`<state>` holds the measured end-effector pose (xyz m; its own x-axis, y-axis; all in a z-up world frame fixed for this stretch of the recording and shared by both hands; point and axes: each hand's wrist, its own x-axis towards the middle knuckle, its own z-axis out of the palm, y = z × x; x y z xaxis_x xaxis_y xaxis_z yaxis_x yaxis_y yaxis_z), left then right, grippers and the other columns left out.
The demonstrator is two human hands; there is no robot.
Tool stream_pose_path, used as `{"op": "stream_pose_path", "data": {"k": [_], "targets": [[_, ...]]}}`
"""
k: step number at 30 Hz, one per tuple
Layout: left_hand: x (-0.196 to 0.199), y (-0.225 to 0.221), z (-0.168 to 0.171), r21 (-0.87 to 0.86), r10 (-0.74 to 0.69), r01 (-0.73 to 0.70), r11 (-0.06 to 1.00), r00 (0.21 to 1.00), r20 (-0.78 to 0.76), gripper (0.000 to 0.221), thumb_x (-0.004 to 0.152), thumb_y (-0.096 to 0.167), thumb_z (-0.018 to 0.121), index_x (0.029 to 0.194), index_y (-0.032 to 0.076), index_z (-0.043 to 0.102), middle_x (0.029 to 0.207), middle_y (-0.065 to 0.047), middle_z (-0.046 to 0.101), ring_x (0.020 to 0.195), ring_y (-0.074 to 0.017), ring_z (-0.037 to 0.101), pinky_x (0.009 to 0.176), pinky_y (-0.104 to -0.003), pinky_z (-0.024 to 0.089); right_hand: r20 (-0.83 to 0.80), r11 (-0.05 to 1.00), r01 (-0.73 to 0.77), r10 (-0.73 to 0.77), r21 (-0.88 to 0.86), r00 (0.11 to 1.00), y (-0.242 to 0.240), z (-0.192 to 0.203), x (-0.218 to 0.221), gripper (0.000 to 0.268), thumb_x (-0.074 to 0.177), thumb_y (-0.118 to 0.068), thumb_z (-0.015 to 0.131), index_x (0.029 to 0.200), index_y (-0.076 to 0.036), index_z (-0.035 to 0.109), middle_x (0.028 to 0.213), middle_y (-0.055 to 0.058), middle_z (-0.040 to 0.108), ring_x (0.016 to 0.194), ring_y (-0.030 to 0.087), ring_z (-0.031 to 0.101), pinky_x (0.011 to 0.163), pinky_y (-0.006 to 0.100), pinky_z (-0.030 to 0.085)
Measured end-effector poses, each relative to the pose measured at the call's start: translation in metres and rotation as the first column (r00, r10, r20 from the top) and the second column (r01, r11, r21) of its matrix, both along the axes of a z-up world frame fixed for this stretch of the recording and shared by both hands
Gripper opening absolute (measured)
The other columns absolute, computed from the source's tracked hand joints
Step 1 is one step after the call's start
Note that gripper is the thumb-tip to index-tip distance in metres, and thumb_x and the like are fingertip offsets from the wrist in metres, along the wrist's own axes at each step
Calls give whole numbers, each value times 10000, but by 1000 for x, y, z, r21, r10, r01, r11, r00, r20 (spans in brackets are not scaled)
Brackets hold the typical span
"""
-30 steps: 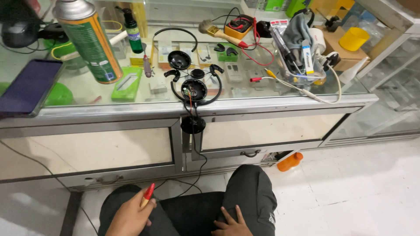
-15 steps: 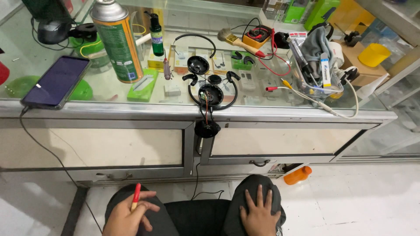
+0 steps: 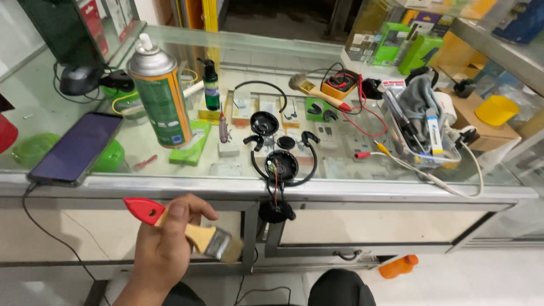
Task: Cleaning and assembling headphone ear cup components onto the headband.
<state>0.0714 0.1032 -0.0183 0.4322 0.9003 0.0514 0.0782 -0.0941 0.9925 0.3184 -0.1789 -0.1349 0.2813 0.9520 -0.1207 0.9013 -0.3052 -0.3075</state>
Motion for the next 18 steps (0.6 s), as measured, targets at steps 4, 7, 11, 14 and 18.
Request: {"op": "stream_pose_path", "data": {"k": [4, 7, 11, 14, 18], "targets": [[42, 44, 57, 704, -143, 45, 709, 987, 80, 423, 1000, 439, 520, 1005, 60, 709, 879, -51, 701, 726, -162, 658, 615, -276, 517, -297, 957, -195, 254, 213, 920, 81, 145, 40, 304, 920, -340, 648, 1183, -246, 767, 1054, -79, 841, 890, 85, 764, 740, 284, 613], [88, 78, 87, 798, -147, 14, 603, 985, 94, 343, 993, 372, 618, 1180, 105, 725, 882, -93, 753, 771, -195, 751, 681, -301, 616, -285, 912, -138, 260, 386, 922, 176, 195, 62, 176, 922, -230, 705, 1053, -138, 779, 873, 19, 814, 752, 160, 745, 676, 320, 594], [151, 127, 116, 669, -139, -13, 743, 975, 172, 348, 984, 481, 630, 1157, 199, 740, 636, -82, 669, 523, -148, 691, 595, -307, 587, -139, 913, -215, 277, 346, 951, 294, 217, 101, 530, 862, -257, 776, 1328, -76, 603, 1264, 136, 676, 1182, 329, 673, 849, 447, 609], [196, 154, 126, 673, -158, -70, 736, 949, 271, 247, 1010, 389, 635, 1148, 209, 733, 718, -75, 672, 516, -132, 657, 570, -275, 573, -78, 951, -301, 306, 63, 949, 336, 226, 102, 728, 815, -305, 845, 1441, -87, 545, 1401, 130, 614, 1306, 346, 597, 1011, 490, 554], [224, 177, 114, 760, -118, -49, 648, 979, 164, 324, 1027, 489, 550, 1203, 263, 703, 996, -148, 759, 976, -387, 732, 851, -481, 592, -8, 902, -431, 431, 14, 902, 373, 209, 120, 817, 715, -442, 903, 1384, -98, 584, 1316, 107, 650, 1219, 316, 646, 980, 471, 574]]}}
